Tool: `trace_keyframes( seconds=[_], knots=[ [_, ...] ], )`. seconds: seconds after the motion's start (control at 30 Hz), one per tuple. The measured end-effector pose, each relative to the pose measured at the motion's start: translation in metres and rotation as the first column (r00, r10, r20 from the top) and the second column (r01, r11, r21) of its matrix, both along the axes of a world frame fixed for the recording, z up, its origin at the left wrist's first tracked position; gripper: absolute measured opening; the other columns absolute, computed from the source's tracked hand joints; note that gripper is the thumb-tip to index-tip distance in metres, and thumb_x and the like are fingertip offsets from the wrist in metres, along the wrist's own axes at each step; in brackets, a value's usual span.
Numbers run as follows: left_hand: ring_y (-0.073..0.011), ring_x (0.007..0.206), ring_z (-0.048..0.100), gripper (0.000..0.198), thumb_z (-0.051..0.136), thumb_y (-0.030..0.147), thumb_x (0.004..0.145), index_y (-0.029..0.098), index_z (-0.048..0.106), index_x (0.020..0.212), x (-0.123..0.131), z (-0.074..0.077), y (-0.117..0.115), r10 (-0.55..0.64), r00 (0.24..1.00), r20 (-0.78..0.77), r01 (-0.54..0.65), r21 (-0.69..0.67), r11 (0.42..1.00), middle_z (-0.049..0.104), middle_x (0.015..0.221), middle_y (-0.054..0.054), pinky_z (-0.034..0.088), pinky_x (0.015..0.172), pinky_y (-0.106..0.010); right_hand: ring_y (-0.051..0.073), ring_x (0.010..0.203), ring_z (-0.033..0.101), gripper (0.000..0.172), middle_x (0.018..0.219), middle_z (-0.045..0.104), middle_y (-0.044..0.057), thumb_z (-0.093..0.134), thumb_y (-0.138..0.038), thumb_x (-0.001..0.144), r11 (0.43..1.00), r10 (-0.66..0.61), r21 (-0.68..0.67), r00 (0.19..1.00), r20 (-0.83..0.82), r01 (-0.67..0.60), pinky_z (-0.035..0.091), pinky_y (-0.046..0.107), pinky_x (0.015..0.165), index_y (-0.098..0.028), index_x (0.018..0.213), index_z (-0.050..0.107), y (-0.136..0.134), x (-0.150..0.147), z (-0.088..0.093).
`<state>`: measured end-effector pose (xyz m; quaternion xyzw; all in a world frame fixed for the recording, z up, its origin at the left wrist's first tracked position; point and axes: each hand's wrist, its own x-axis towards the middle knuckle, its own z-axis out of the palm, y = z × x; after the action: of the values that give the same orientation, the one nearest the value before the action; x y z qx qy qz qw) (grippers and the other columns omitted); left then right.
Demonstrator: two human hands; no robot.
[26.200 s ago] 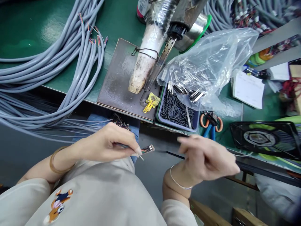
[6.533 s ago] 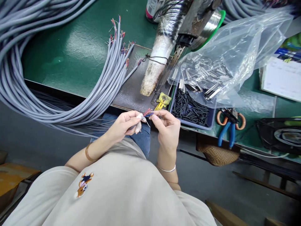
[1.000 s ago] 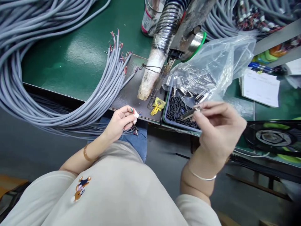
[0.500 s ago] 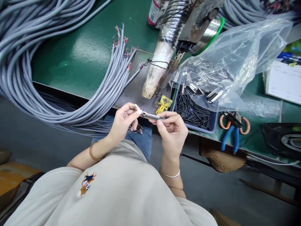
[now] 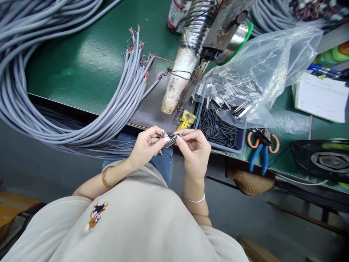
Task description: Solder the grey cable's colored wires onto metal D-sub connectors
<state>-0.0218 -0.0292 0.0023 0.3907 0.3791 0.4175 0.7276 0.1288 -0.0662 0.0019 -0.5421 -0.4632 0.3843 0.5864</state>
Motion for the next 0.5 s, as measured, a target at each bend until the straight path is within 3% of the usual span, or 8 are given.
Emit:
trace_keyframes(
  seconds=[0.13, 0.27, 0.33, 0.4, 0.47, 0.5],
  knots=[
    [-0.0013, 0.040, 0.047, 0.034, 0.084, 0.040, 0.078, 0.015, 0.061, 0.082, -0.006, -0.004, 0.002, -0.116, 0.991, 0.061, 0.118, -0.041, 0.992, 0.063, 0.068, 0.003, 0.033, 0.037, -0.015, 0.017, 0.094, 0.076, 0.016, 0.092, 0.074, 0.000, 0.074, -0.023, 0.089, 0.997, 0.078, -0.020, 0.994, -0.071, -0.080, 0.062, 0.029, 0.081, -0.024, 0.081, 0.061, 0.002, 0.013, 0.004],
    [-0.0031, 0.038, 0.048, 0.036, 0.089, 0.040, 0.072, 0.013, 0.067, 0.081, -0.015, -0.009, 0.007, -0.388, 0.912, 0.136, 0.405, -0.137, 0.904, 0.066, 0.065, 0.001, 0.035, 0.037, -0.016, 0.017, 0.089, 0.077, 0.017, 0.090, 0.077, 0.001, 0.077, -0.022, 0.086, 0.957, 0.278, -0.090, 0.960, 0.010, -0.276, 0.062, 0.029, 0.078, -0.022, 0.076, 0.063, 0.001, 0.021, 0.015],
    [-0.0039, 0.037, 0.049, 0.036, 0.091, 0.037, 0.069, 0.012, 0.068, 0.080, -0.017, -0.010, 0.008, -0.423, 0.890, 0.170, 0.449, -0.164, 0.878, 0.066, 0.062, 0.001, 0.035, 0.037, -0.017, 0.016, 0.085, 0.077, 0.017, 0.090, 0.078, 0.002, 0.078, -0.022, 0.085, 0.936, 0.342, -0.113, 0.937, 0.075, -0.333, 0.063, 0.028, 0.075, -0.022, 0.075, 0.064, 0.001, 0.020, 0.018],
    [-0.0035, 0.037, 0.049, 0.034, 0.091, 0.035, 0.068, 0.012, 0.069, 0.080, -0.017, -0.010, 0.008, -0.382, 0.900, 0.208, 0.417, -0.163, 0.894, 0.070, 0.066, -0.001, 0.035, 0.036, -0.017, 0.017, 0.087, 0.077, 0.013, 0.094, 0.079, 0.003, 0.076, -0.023, 0.087, 0.963, 0.265, -0.088, 0.951, 0.156, -0.254, 0.063, 0.030, 0.077, -0.022, 0.078, 0.067, 0.000, 0.016, 0.018],
    [-0.0023, 0.036, 0.047, 0.032, 0.090, 0.034, 0.071, 0.013, 0.068, 0.079, -0.015, -0.009, 0.008, -0.288, 0.927, 0.240, 0.331, -0.161, 0.930, 0.076, 0.076, -0.004, 0.034, 0.034, -0.017, 0.016, 0.083, 0.077, 0.004, 0.094, 0.078, 0.002, 0.072, -0.025, 0.092, 0.999, 0.017, 0.032, 0.968, 0.249, -0.026, 0.063, 0.029, 0.073, -0.023, 0.089, 0.069, -0.002, 0.010, 0.013],
    [-0.0018, 0.035, 0.047, 0.031, 0.089, 0.034, 0.071, 0.013, 0.067, 0.078, -0.014, -0.008, 0.009, -0.228, 0.941, 0.248, 0.274, -0.169, 0.947, 0.078, 0.082, -0.006, 0.034, 0.034, -0.017, 0.014, 0.075, 0.075, 0.002, 0.090, 0.077, 0.000, 0.069, -0.026, 0.093, 0.985, -0.149, 0.124, 0.947, 0.285, 0.117, 0.061, 0.027, 0.066, -0.024, 0.093, 0.070, -0.004, 0.008, 0.010]
  ],
)
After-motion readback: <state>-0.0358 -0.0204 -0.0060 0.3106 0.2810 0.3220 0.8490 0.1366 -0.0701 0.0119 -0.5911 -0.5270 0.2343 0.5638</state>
